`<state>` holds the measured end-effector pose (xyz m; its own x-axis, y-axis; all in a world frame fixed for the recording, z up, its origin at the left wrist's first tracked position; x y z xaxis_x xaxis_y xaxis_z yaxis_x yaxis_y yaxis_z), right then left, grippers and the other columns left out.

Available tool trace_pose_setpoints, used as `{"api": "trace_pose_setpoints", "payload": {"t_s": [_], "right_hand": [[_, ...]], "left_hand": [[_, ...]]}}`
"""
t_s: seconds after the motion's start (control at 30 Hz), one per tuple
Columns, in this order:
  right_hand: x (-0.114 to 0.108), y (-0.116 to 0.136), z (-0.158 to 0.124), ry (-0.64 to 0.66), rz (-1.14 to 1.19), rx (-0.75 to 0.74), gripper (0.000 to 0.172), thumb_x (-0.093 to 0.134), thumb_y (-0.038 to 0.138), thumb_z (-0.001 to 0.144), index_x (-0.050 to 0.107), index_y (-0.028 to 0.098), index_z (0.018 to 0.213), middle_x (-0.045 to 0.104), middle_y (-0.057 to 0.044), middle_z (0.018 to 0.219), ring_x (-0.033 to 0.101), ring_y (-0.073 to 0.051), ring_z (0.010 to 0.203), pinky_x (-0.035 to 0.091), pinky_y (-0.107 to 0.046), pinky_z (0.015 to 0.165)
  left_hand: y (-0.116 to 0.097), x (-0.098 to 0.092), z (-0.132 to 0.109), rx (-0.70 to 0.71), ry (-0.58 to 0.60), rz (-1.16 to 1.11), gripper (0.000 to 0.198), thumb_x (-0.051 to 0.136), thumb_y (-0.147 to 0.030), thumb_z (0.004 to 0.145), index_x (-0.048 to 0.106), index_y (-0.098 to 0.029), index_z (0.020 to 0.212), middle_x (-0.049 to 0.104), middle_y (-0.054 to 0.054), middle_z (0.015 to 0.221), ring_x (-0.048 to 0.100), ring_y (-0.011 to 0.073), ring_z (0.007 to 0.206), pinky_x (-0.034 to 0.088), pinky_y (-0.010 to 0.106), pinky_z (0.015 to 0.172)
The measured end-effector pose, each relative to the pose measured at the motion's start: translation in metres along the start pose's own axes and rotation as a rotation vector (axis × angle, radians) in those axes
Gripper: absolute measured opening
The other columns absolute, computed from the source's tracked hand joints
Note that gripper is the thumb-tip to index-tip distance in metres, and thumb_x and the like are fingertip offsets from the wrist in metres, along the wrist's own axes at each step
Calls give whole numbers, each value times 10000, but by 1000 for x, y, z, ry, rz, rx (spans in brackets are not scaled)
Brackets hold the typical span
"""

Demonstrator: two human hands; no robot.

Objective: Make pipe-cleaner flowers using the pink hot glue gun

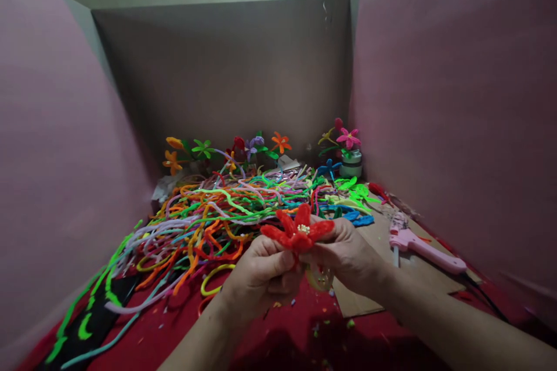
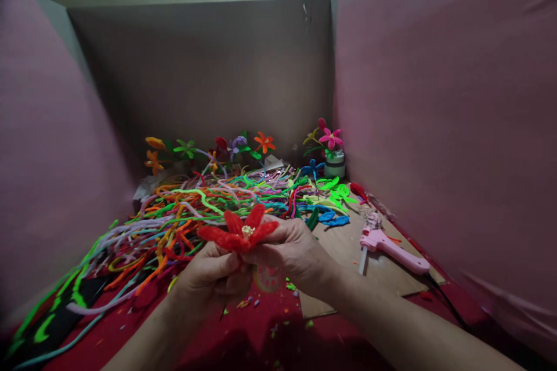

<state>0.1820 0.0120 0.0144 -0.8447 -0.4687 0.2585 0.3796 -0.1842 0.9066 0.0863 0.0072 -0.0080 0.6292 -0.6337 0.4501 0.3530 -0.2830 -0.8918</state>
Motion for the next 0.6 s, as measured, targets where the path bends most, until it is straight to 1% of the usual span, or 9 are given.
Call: {"api": "trace_pose_setpoints", "payload": {"t_s": [0.1, 0.17, 0.23, 0.3, 0.37, 0.4, 0.47, 0.53, 0.6], "right_hand": [[1, -3, -2, -10, 44, 38, 76, 739, 267, 641, 711, 200, 619, 590, 10, 666, 488, -96, 601, 401, -224, 540], [-1, -4, -1, -66, 60, 26, 91, 714, 273, 673, 707, 206, 611, 554, 18, 577, 476, -96, 561, 392, -223, 513], [-3, -4, 2, -128, 76, 4, 97, 697, 283, 691, 710, 212, 626, 516, 26, 518, 465, -96, 531, 390, -224, 498], [-4, -5, 7, -174, 83, -15, 91, 699, 292, 686, 718, 208, 657, 537, 16, 552, 477, -101, 544, 400, -231, 506], [-4, -6, 13, -198, 78, -18, 105, 700, 302, 681, 729, 205, 708, 585, -6, 638, 501, -108, 587, 411, -239, 531], [-3, -7, 16, -197, 73, -16, 121, 698, 309, 682, 733, 206, 735, 599, -14, 671, 508, -112, 608, 413, -243, 543], [-3, -7, 21, -181, 57, -19, 138, 695, 316, 683, 737, 215, 767, 611, -16, 691, 513, -117, 638, 413, -245, 565], [-3, -6, 24, -152, 21, -33, 139, 697, 309, 681, 737, 227, 786, 616, -13, 695, 513, -119, 666, 412, -244, 587], [-4, -3, 26, -120, -29, -50, 127, 704, 292, 674, 739, 232, 781, 624, -12, 715, 509, -116, 681, 411, -239, 598]], "left_hand": [[1, 1, -2, -68, 12, 15, 344, 683, -410, 646, 517, -126, 546, 356, -60, 410, 184, 5, 313, 151, 150, 299], [-5, 1, -1, -3, -62, 127, 341, 642, -432, 689, 524, -132, 577, 402, -50, 431, 238, 14, 302, 186, 157, 299], [-15, -1, -1, 136, -220, 333, 291, 570, -421, 761, 566, -143, 679, 484, -28, 487, 377, 53, 343, 289, 177, 340], [-25, -2, -5, 306, -412, 565, 225, 529, -378, 803, 591, -162, 793, 539, -17, 562, 484, 93, 459, 385, 203, 440], [-31, -2, -11, 441, -555, 737, 179, 543, -346, 796, 597, -178, 825, 548, -22, 607, 481, 97, 514, 406, 208, 509], [-32, -2, -13, 472, -599, 802, 162, 547, -334, 793, 598, -181, 812, 547, -21, 619, 474, 98, 530, 403, 207, 523], [-32, -5, -14, 470, -644, 871, 155, 531, -318, 801, 589, -181, 757, 523, -24, 602, 449, 97, 524, 385, 204, 521], [-31, -9, -13, 426, -648, 865, 182, 498, -314, 818, 577, -182, 720, 460, -38, 542, 400, 90, 475, 349, 205, 478], [-30, -12, -12, 381, -635, 837, 188, 481, -316, 827, 581, -184, 737, 402, -52, 510, 348, 82, 439, 306, 206, 443]]}}
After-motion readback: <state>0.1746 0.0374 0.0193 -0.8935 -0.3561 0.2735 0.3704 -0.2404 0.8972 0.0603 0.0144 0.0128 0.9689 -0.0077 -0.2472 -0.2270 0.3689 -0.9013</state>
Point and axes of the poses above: each hand's wrist, its own z-axis towards the middle knuckle, its own x-axis out of the palm, y = z × x, the point moved 6 cm from there along z, towards the middle knuckle
